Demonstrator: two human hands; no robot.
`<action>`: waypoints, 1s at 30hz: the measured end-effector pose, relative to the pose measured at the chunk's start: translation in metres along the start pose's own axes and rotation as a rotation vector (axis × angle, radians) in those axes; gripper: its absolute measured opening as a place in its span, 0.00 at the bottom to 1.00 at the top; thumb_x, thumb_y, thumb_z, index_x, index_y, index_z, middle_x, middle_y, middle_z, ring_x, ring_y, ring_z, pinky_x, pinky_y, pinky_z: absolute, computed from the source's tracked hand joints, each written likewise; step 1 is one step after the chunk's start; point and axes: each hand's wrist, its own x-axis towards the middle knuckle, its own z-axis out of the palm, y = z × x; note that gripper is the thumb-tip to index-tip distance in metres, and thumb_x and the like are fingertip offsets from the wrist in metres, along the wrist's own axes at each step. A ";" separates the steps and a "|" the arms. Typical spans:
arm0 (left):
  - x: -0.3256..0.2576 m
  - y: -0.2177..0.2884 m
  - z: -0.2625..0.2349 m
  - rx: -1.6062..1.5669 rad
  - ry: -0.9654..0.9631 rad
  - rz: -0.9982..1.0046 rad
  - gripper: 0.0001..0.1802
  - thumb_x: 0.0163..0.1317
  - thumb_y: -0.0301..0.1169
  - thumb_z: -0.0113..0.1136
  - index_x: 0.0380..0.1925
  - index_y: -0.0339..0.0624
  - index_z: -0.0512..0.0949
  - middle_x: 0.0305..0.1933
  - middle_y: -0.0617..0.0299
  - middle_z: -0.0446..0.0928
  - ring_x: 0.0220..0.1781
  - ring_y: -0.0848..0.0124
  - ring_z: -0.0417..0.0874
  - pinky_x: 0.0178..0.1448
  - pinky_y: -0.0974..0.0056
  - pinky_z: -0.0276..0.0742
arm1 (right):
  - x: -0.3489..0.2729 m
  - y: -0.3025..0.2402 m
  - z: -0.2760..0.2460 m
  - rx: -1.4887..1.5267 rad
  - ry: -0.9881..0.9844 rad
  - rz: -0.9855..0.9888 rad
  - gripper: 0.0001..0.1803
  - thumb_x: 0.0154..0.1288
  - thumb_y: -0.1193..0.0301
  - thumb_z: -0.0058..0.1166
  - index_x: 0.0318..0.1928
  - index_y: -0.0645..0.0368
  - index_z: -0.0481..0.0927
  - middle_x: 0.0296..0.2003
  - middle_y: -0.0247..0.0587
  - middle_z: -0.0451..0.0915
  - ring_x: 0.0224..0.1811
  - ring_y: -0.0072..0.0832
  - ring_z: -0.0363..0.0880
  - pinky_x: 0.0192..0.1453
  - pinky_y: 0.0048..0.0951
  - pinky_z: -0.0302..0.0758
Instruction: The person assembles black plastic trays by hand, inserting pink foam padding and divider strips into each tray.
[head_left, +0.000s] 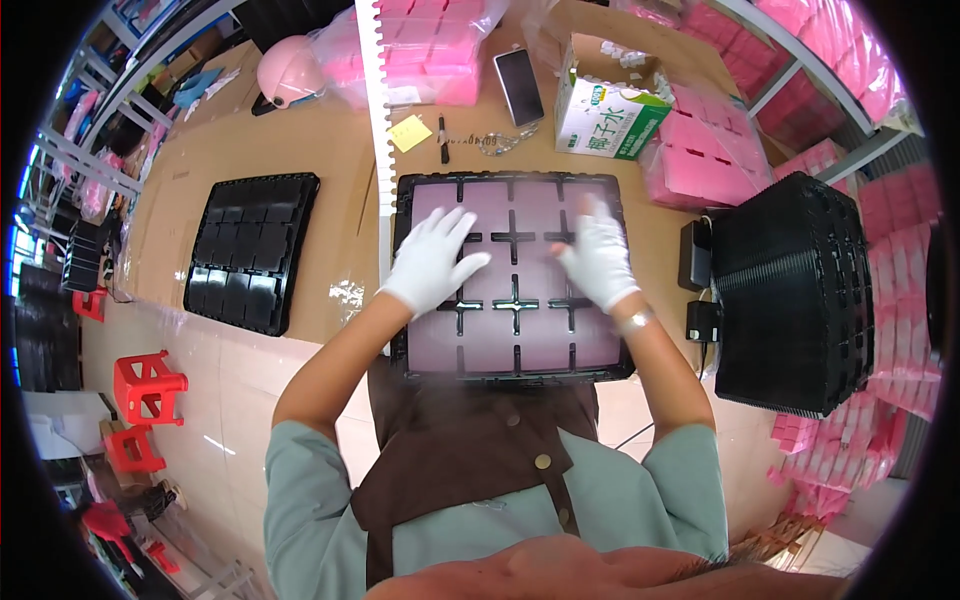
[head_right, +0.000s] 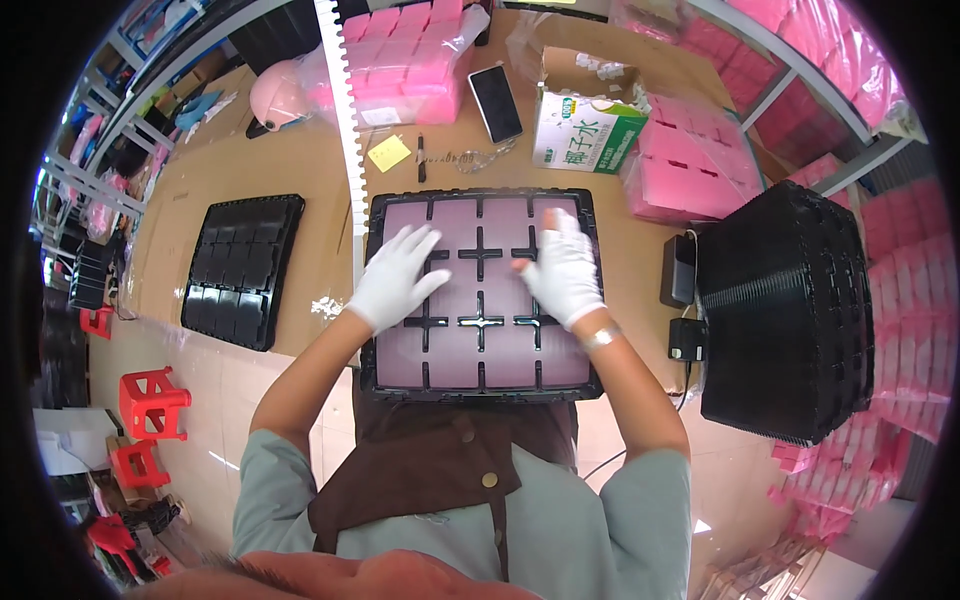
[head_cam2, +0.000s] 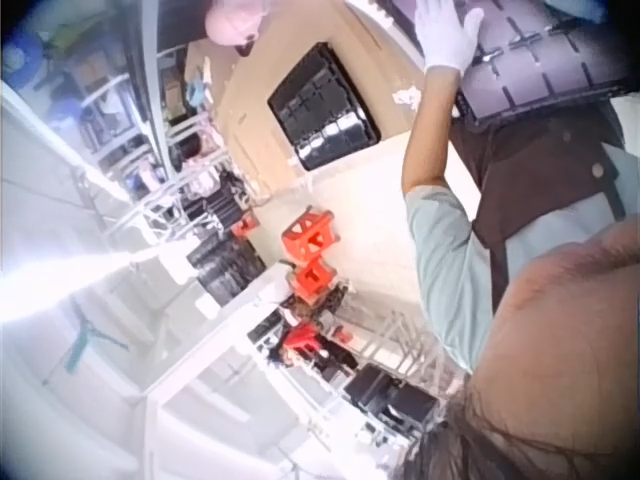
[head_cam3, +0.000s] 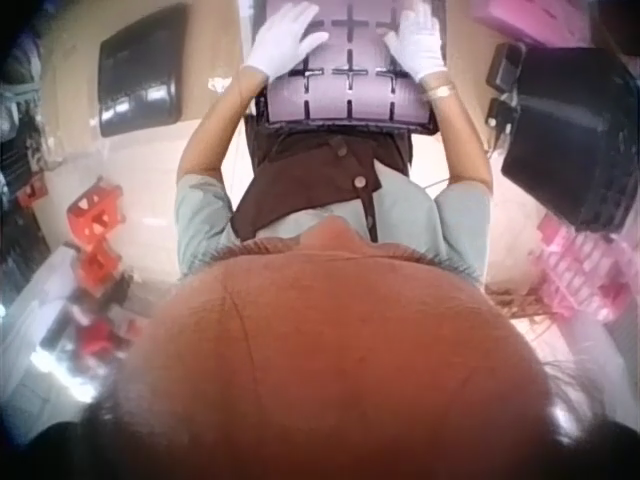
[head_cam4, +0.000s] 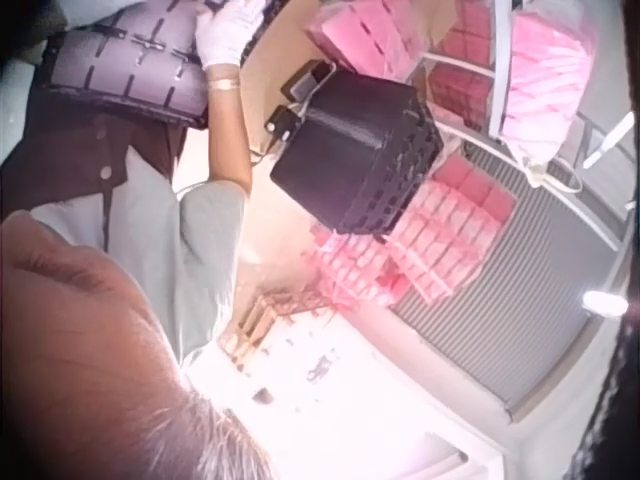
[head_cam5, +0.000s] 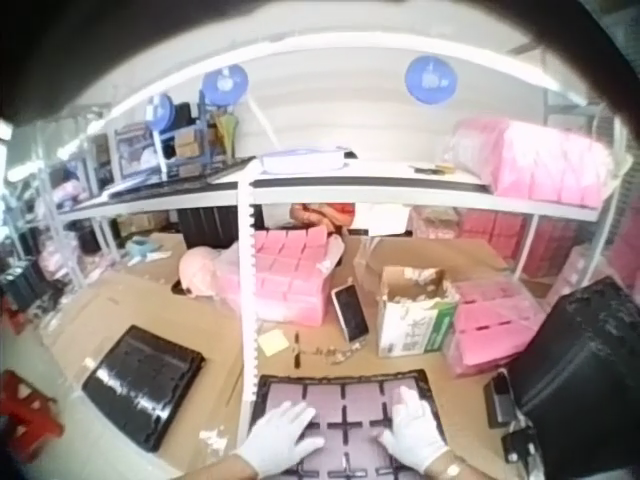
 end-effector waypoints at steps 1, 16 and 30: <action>0.017 -0.003 0.017 0.003 0.006 0.009 0.34 0.65 0.51 0.51 0.61 0.37 0.66 0.66 0.47 0.66 0.69 0.50 0.63 0.70 0.53 0.59 | 0.007 -0.003 0.019 -0.073 -0.030 -0.032 0.44 0.58 0.50 0.57 0.63 0.75 0.61 0.63 0.62 0.61 0.65 0.53 0.60 0.69 0.46 0.56; 0.023 -0.047 0.039 0.218 0.058 -0.110 0.43 0.64 0.59 0.46 0.63 0.29 0.62 0.68 0.39 0.60 0.72 0.49 0.58 0.75 0.52 0.49 | 0.026 0.023 0.013 -0.287 -0.174 -0.013 0.51 0.59 0.39 0.49 0.64 0.76 0.61 0.64 0.60 0.61 0.67 0.51 0.58 0.71 0.42 0.54; 0.027 -0.047 0.030 0.276 -0.025 -0.135 0.44 0.66 0.61 0.39 0.58 0.23 0.64 0.64 0.36 0.64 0.68 0.50 0.64 0.74 0.56 0.50 | 0.032 0.022 0.011 -0.328 -0.123 -0.073 0.49 0.58 0.38 0.49 0.61 0.75 0.65 0.61 0.59 0.66 0.64 0.50 0.63 0.65 0.43 0.65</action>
